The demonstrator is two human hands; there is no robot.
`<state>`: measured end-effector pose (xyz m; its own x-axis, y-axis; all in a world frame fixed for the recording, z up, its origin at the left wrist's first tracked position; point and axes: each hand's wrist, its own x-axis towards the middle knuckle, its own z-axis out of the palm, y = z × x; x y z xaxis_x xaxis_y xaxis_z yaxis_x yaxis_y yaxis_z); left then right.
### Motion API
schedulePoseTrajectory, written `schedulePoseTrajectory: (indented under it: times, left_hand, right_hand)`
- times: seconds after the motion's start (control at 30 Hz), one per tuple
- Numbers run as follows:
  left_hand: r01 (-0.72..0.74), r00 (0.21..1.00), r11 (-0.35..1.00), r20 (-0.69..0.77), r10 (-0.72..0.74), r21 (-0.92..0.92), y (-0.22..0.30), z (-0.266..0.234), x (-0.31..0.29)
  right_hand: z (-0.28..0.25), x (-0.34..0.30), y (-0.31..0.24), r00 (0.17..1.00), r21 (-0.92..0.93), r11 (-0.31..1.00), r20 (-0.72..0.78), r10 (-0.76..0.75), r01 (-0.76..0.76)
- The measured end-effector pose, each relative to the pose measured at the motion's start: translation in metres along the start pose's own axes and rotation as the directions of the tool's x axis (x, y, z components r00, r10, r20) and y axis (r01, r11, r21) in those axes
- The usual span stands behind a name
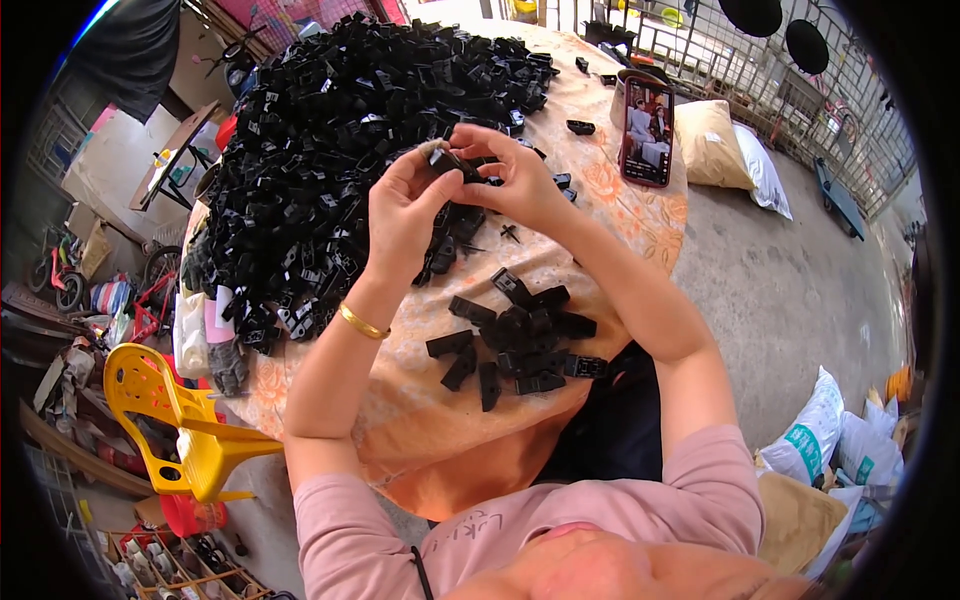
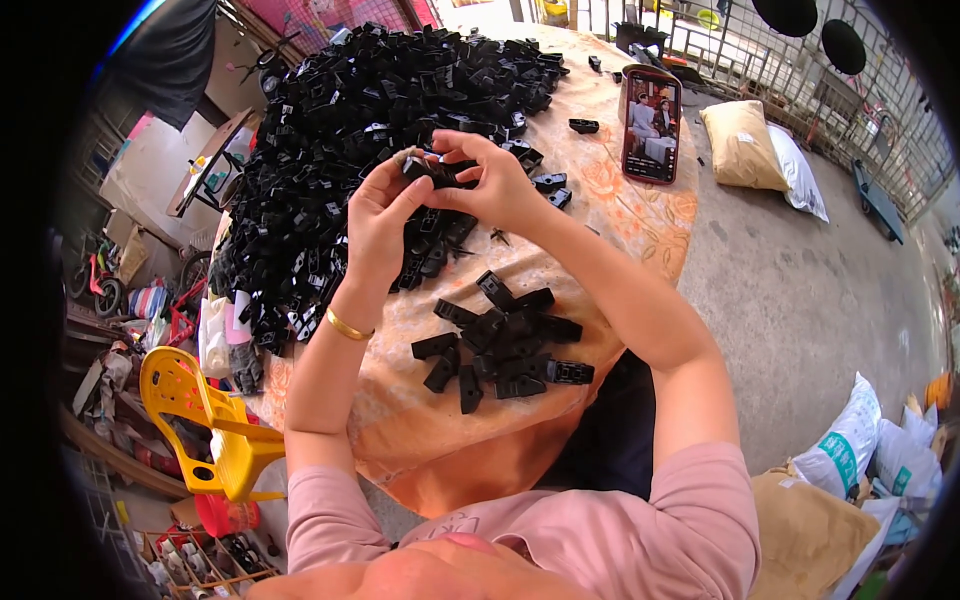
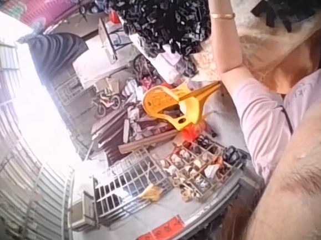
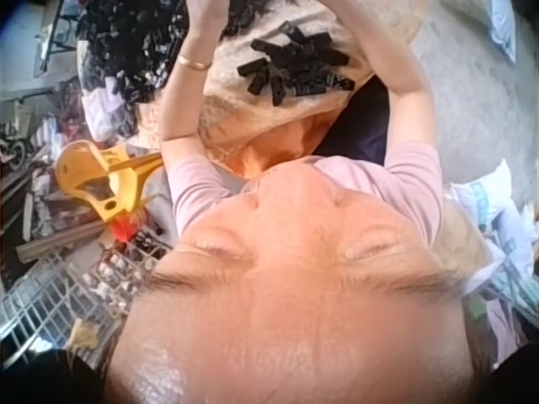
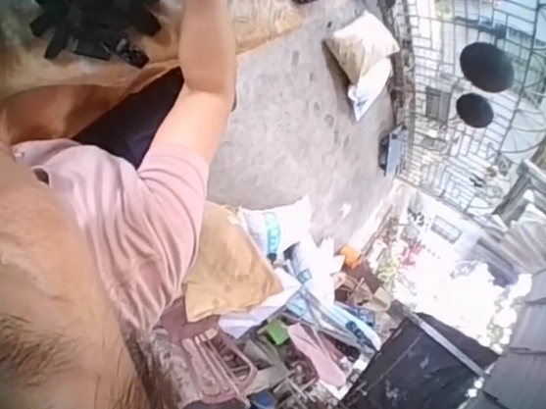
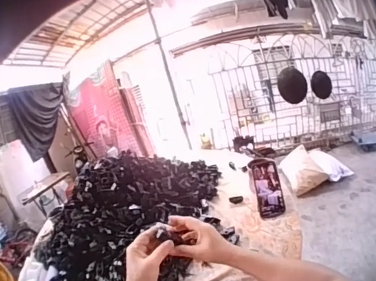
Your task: The person sorts and arranges black plastic mechanical components by hand, taking them from a large pile on a table and organizing them.
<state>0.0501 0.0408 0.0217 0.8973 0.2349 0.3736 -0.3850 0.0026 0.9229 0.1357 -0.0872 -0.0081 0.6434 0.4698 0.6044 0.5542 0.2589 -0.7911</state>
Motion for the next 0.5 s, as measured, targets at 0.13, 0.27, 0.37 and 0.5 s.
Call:
schedulePoseTrajectory:
  times: [0.13, 0.27, 0.37, 0.5]
  left_hand:
    - [-0.014, 0.998, 0.996, 0.056, 0.009, 0.092, -0.002, -0.005, 0.0]
    - [0.009, 0.961, 0.986, 0.272, -0.055, 0.167, 0.021, -0.003, -0.005]
    - [-0.11, 0.752, 0.85, 0.602, -0.267, 0.515, 0.049, 0.011, -0.018]
    - [-0.191, 0.508, 0.788, 0.746, -0.431, 0.585, 0.034, 0.013, -0.02]
  right_hand:
    - [-0.012, 0.004, 0.003, 0.96, 0.121, 0.979, 0.25, 0.128, -0.162]
    - [-0.047, 0.014, 0.004, 0.933, -0.085, 0.992, 0.338, 0.12, -0.097]
    - [-0.087, 0.021, 0.033, 0.985, -0.476, 0.879, 0.157, 0.075, 0.009]
    - [-0.099, 0.012, 0.071, 0.962, -0.738, 0.664, 0.253, 0.106, 0.121]
